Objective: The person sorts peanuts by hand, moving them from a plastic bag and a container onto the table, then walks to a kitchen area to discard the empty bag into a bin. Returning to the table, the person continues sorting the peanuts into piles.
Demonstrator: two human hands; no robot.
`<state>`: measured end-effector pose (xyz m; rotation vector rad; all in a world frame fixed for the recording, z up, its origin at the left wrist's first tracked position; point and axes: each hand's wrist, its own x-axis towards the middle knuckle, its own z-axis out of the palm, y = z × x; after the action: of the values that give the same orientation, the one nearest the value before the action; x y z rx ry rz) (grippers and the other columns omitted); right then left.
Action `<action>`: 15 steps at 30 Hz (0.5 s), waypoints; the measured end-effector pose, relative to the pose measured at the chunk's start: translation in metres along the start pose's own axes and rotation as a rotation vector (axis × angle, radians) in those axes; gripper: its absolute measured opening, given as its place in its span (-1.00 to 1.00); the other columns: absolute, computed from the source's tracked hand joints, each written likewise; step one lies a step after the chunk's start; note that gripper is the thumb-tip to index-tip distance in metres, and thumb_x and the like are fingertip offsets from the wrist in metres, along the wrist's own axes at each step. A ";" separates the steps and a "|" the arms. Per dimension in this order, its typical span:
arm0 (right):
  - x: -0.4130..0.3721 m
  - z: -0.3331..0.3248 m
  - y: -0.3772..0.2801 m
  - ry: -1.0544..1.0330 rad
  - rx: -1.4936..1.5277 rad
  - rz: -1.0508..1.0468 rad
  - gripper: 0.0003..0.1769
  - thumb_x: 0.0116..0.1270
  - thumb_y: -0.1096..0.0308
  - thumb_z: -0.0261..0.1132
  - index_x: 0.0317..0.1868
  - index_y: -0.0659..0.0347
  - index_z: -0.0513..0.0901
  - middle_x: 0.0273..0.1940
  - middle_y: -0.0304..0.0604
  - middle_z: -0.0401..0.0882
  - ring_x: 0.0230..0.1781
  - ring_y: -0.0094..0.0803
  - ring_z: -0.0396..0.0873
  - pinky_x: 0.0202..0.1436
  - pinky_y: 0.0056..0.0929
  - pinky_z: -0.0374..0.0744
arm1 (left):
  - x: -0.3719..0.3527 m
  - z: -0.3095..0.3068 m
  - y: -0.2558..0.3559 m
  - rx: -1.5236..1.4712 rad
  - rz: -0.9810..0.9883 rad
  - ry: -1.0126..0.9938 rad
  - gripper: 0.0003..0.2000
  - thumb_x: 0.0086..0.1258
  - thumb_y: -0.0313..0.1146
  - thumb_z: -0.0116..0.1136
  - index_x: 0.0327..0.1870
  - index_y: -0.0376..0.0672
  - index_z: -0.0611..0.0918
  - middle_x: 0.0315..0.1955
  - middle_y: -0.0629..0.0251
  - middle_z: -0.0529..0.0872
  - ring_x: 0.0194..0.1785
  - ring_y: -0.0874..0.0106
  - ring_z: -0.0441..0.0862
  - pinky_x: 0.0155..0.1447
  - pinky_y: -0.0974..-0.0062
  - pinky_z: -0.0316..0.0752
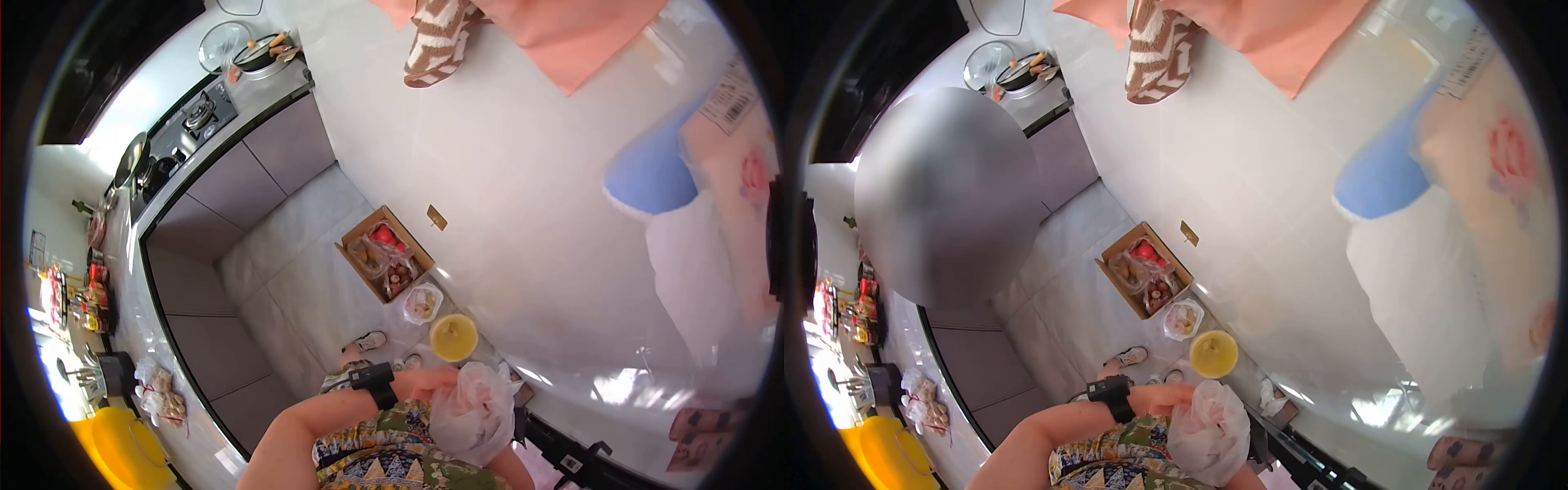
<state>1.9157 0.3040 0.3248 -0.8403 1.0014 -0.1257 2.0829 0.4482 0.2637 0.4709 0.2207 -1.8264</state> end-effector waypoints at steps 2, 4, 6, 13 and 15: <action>0.003 0.006 0.002 -0.009 0.066 0.034 -0.55 0.64 0.19 0.04 0.20 0.39 0.64 0.07 0.07 0.73 0.01 -0.13 0.72 0.19 -0.22 0.66 | -0.016 0.001 0.010 -0.017 0.136 -0.163 -0.50 0.54 -0.37 0.35 0.45 -0.20 0.53 0.36 0.27 0.67 0.34 0.40 0.66 0.46 0.33 0.55; 0.001 0.000 0.006 -0.016 0.148 0.064 -0.54 0.65 0.18 0.02 0.21 0.39 0.64 0.07 0.06 0.74 0.03 -0.13 0.72 0.21 -0.22 0.66 | -0.035 0.018 0.027 0.058 0.168 -0.112 -0.55 0.50 -0.39 0.36 0.37 -0.17 0.58 0.22 0.31 0.73 0.23 0.44 0.71 0.35 0.39 0.61; -0.006 0.009 0.022 -0.016 0.243 0.088 -0.53 0.66 0.17 0.01 0.22 0.39 0.64 0.08 0.05 0.74 0.04 -0.13 0.73 0.22 -0.22 0.66 | -0.050 0.021 0.038 0.143 0.186 -0.065 -0.61 0.46 -0.41 0.38 0.29 -0.14 0.63 0.08 0.36 0.79 0.11 0.48 0.75 0.23 0.45 0.66; -0.019 0.023 0.051 -0.062 0.496 0.128 -0.49 0.70 0.13 -0.05 0.25 0.38 0.63 0.11 0.03 0.75 0.10 -0.14 0.73 0.26 -0.23 0.67 | -0.103 -0.006 0.071 0.383 0.296 0.106 -0.72 0.44 -0.47 0.36 0.13 -0.11 0.68 -0.18 0.55 0.72 -0.20 0.70 0.62 -0.17 0.69 0.48; -0.024 0.025 0.066 -0.079 0.565 0.134 -0.48 0.71 0.12 -0.06 0.26 0.38 0.63 0.12 0.02 0.76 0.11 -0.14 0.73 0.27 -0.23 0.67 | -0.121 -0.006 0.079 0.461 0.301 0.102 -0.75 0.43 -0.48 0.35 0.09 -0.10 0.68 -0.20 0.56 0.71 -0.22 0.71 0.60 -0.19 0.68 0.46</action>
<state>1.9042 0.3744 0.3035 -0.2594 0.8817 -0.2451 2.1881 0.5317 0.3164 0.8709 -0.2013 -1.5520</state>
